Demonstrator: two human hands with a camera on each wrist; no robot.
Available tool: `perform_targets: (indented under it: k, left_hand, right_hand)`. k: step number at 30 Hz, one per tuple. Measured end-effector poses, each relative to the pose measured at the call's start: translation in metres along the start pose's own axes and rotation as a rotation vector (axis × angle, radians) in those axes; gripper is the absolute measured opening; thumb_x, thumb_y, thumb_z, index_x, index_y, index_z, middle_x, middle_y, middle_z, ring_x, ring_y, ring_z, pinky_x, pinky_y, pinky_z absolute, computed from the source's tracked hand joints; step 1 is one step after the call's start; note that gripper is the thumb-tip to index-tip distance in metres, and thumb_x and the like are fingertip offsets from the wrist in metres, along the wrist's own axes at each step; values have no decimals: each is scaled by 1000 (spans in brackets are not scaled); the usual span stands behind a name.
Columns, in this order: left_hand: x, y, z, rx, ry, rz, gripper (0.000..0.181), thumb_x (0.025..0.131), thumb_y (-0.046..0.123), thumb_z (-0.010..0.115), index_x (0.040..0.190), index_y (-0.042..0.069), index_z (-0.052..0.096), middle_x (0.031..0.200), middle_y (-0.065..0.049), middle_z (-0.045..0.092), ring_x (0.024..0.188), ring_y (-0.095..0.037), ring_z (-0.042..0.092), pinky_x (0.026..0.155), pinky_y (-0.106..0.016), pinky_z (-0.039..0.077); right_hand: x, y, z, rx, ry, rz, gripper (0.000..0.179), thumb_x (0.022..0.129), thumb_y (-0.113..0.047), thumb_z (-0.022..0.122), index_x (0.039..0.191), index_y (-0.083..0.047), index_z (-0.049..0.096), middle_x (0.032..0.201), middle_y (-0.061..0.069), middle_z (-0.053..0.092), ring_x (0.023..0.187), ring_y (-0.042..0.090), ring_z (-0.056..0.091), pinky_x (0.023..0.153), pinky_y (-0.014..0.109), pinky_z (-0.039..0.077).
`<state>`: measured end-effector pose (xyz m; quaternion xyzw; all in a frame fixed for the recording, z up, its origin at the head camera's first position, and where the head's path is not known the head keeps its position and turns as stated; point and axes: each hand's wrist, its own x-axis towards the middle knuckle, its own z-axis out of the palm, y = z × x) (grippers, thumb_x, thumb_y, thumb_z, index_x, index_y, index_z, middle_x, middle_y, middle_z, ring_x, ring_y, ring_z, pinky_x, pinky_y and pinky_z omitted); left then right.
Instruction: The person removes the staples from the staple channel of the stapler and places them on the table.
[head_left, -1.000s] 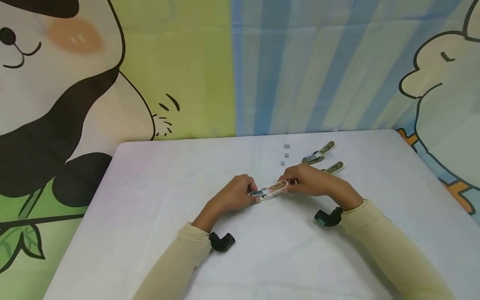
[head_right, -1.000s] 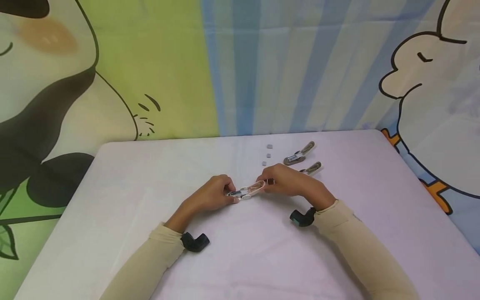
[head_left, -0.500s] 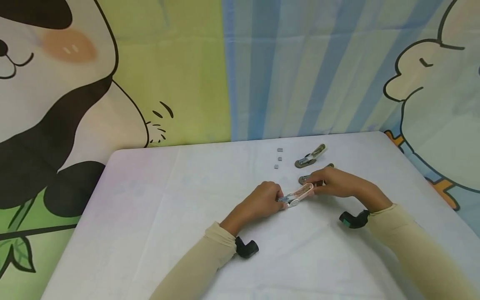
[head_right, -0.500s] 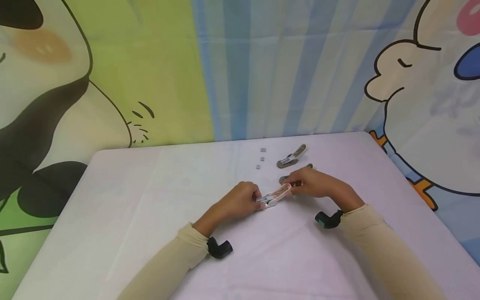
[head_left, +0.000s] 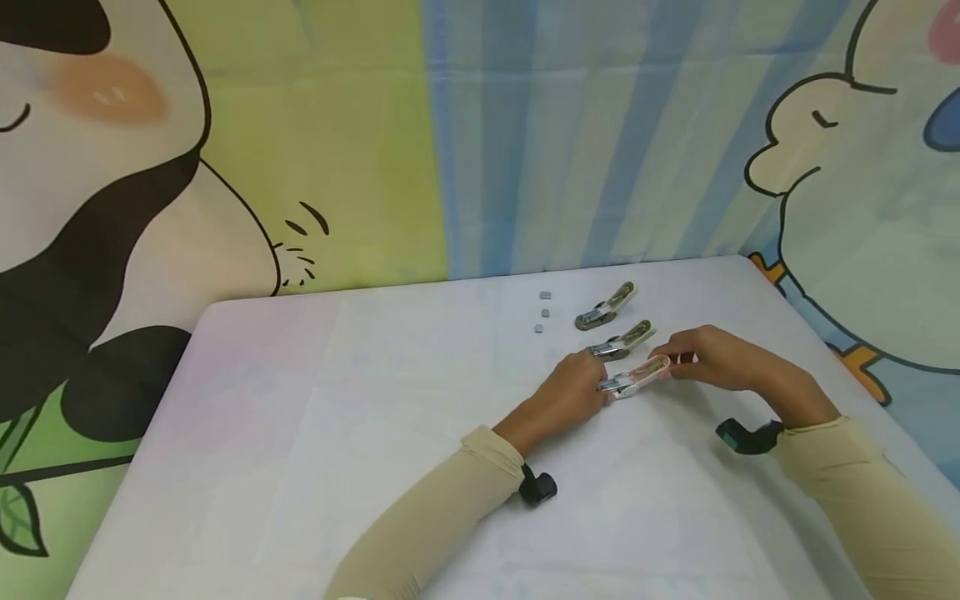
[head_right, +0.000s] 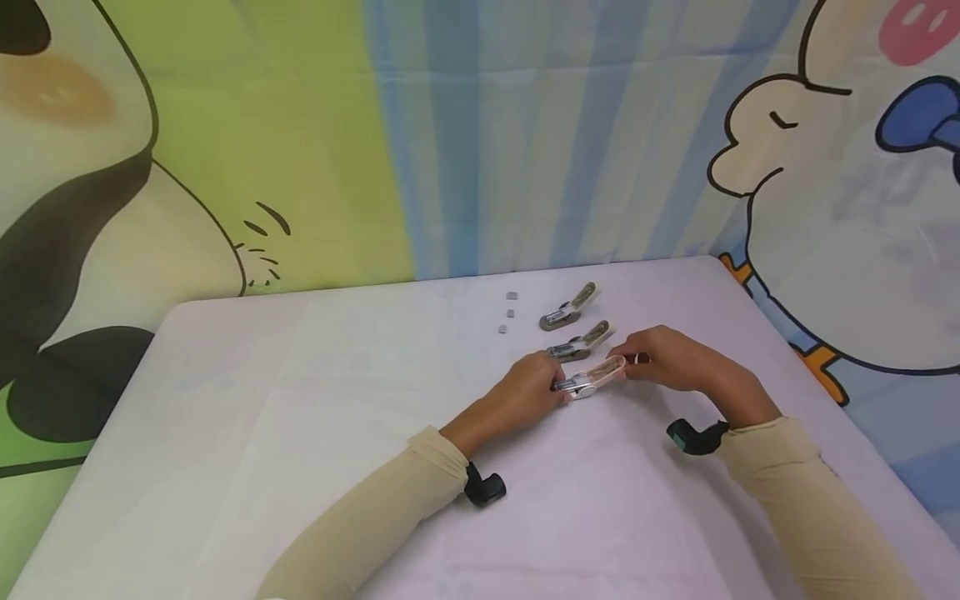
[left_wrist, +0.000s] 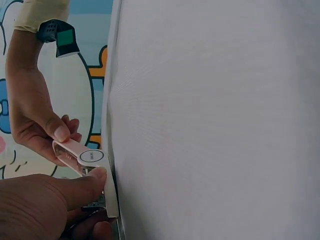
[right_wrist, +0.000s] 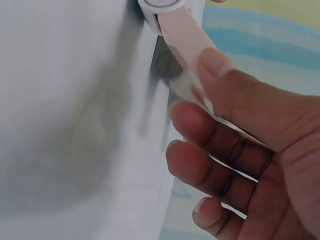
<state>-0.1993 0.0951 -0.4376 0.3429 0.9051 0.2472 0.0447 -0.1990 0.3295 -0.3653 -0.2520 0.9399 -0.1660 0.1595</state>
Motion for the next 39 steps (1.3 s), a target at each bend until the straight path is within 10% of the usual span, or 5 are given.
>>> perform_targets:
  k: [13, 22, 26, 30, 39]
  left_hand:
    - [0, -10, -11, -44, -99, -56, 34, 86, 27, 76, 111, 5, 70, 99, -1, 61, 86, -9, 53, 74, -22, 44]
    - [-59, -78, -97, -22, -18, -270, 47, 96, 39, 62, 120, 0, 66, 120, -14, 65, 112, -29, 59, 94, -42, 45]
    - [-89, -123, -134, 154, 100, -394, 71, 92, 58, 57, 140, 6, 52, 151, -25, 31, 144, -40, 14, 110, -60, 10]
    - [-109, -155, -144, 287, 121, -511, 109, 73, 86, 50, 157, 24, 18, 152, -19, -33, 131, -39, -40, 95, -71, -21]
    - [-111, -171, -122, 300, 56, -521, 125, 58, 99, 41, 157, 32, 3, 148, -13, -42, 128, -40, -44, 89, -75, -22]
  right_hand:
    - [8, -8, 1, -49, 7, 124, 44, 87, -17, 75, 126, -1, 64, 94, 1, 63, 79, 17, 54, 64, 30, 48]
    - [26, -38, 4, -62, 508, -32, 28, 97, 5, 53, 123, 3, 62, 117, 19, 56, 96, 31, 54, 75, 45, 49]
    - [50, -54, 6, -116, 402, -18, 43, 100, -7, 49, 142, 1, 43, 147, 26, 31, 135, 45, 25, 101, 64, 27]
    - [78, -61, 19, -259, 206, 136, 94, 92, -64, 49, 157, -14, 3, 159, 17, -17, 141, 37, -25, 98, 75, -7]
    - [97, -59, 31, -304, 77, 268, 114, 75, -89, 38, 155, -26, -13, 155, 10, -31, 134, 32, -37, 90, 79, -12]
